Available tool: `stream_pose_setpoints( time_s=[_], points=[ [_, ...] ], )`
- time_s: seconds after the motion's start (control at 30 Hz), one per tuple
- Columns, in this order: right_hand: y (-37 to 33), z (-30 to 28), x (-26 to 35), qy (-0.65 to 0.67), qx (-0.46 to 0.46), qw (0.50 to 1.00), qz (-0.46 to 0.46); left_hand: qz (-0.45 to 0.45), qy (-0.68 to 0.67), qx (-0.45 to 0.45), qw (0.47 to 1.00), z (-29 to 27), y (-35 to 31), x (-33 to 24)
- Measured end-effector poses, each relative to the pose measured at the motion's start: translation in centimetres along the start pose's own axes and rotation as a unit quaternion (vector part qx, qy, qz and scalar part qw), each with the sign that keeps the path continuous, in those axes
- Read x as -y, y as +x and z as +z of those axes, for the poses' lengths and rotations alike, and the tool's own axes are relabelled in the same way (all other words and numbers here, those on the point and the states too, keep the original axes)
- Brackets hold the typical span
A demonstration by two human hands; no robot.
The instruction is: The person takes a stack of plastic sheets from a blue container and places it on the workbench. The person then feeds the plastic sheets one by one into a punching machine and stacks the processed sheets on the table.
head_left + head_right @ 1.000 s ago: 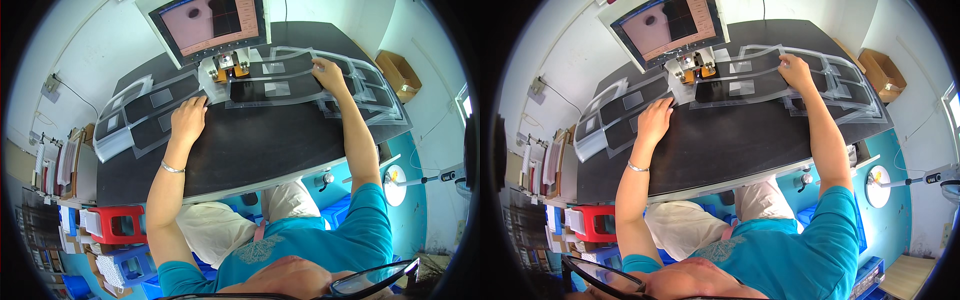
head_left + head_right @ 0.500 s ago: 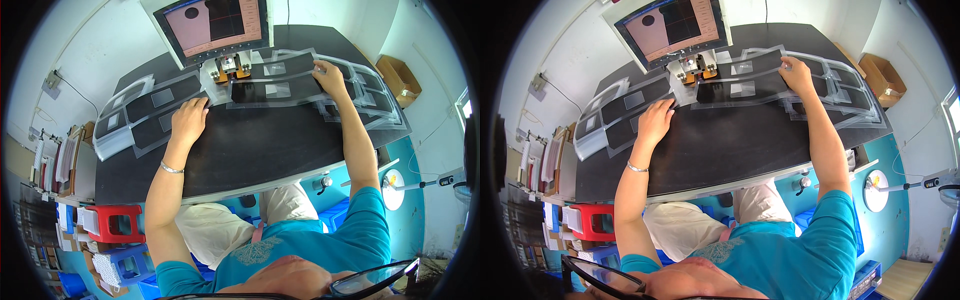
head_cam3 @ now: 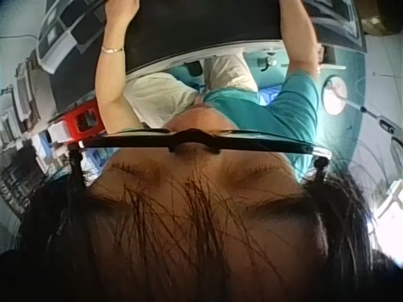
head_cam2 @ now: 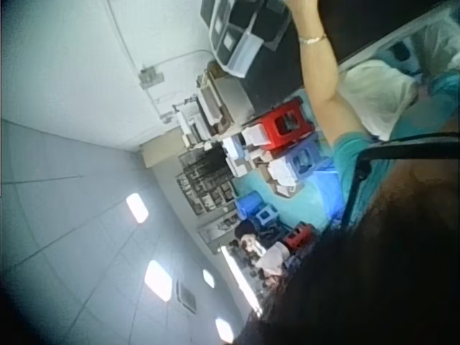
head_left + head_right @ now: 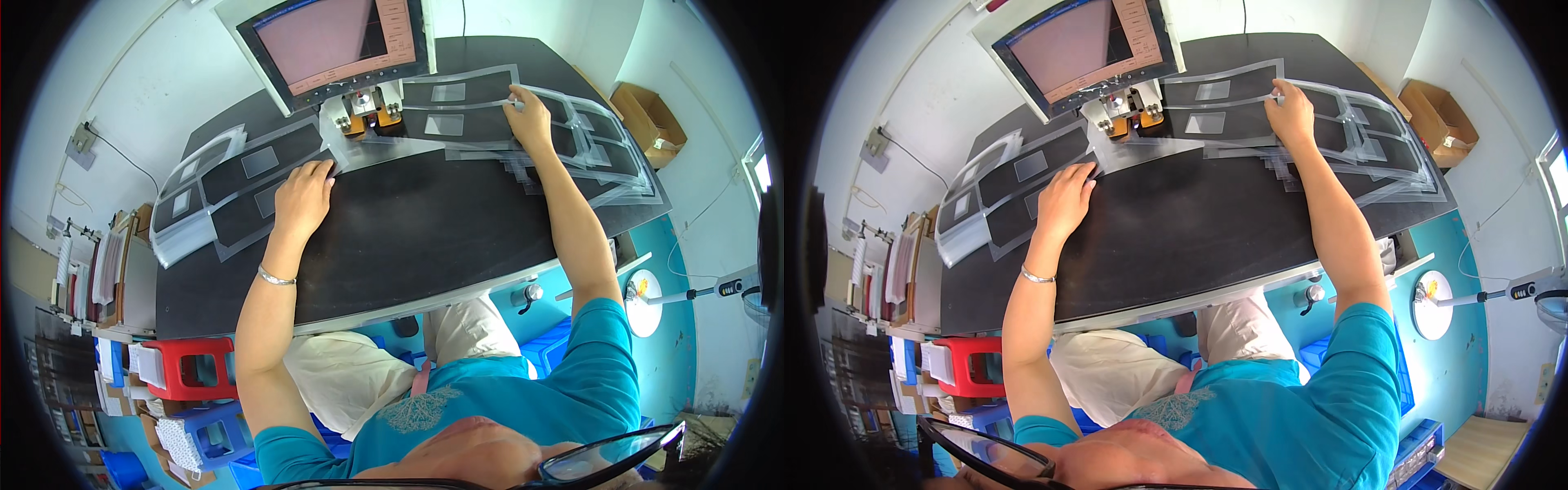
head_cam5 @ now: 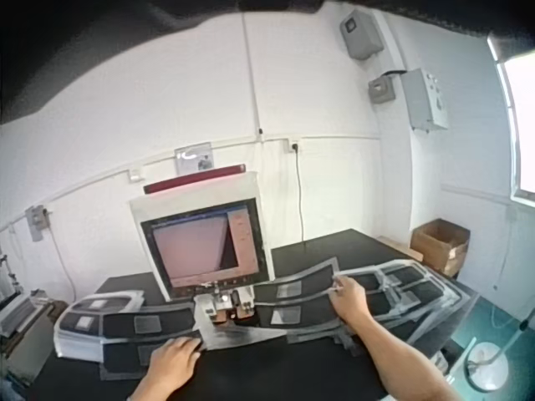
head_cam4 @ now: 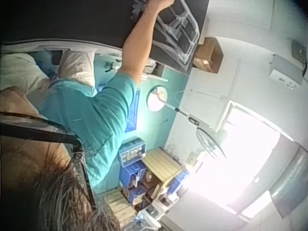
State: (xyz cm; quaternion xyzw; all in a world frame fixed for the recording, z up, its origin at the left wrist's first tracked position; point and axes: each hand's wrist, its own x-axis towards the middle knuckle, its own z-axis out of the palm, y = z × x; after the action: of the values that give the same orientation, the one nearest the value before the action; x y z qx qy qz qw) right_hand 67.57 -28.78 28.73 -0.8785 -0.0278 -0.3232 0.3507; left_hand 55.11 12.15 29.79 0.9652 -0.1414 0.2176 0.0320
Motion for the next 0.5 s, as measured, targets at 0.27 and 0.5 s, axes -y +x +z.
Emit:
stream_pose_setpoints(
  time_s=[0.27,0.5],
  points=[
    [0.03,0.31,-0.47,-0.007,-0.013,1.0,-0.012,-0.006,-0.002,0.008,1.0,-0.11,0.04,-0.2],
    [-0.24,0.01,0.02,-0.005,-0.008,1.0,-0.023,0.009,-0.004,-0.017,1.0,0.3,-0.12,0.0]
  ],
)
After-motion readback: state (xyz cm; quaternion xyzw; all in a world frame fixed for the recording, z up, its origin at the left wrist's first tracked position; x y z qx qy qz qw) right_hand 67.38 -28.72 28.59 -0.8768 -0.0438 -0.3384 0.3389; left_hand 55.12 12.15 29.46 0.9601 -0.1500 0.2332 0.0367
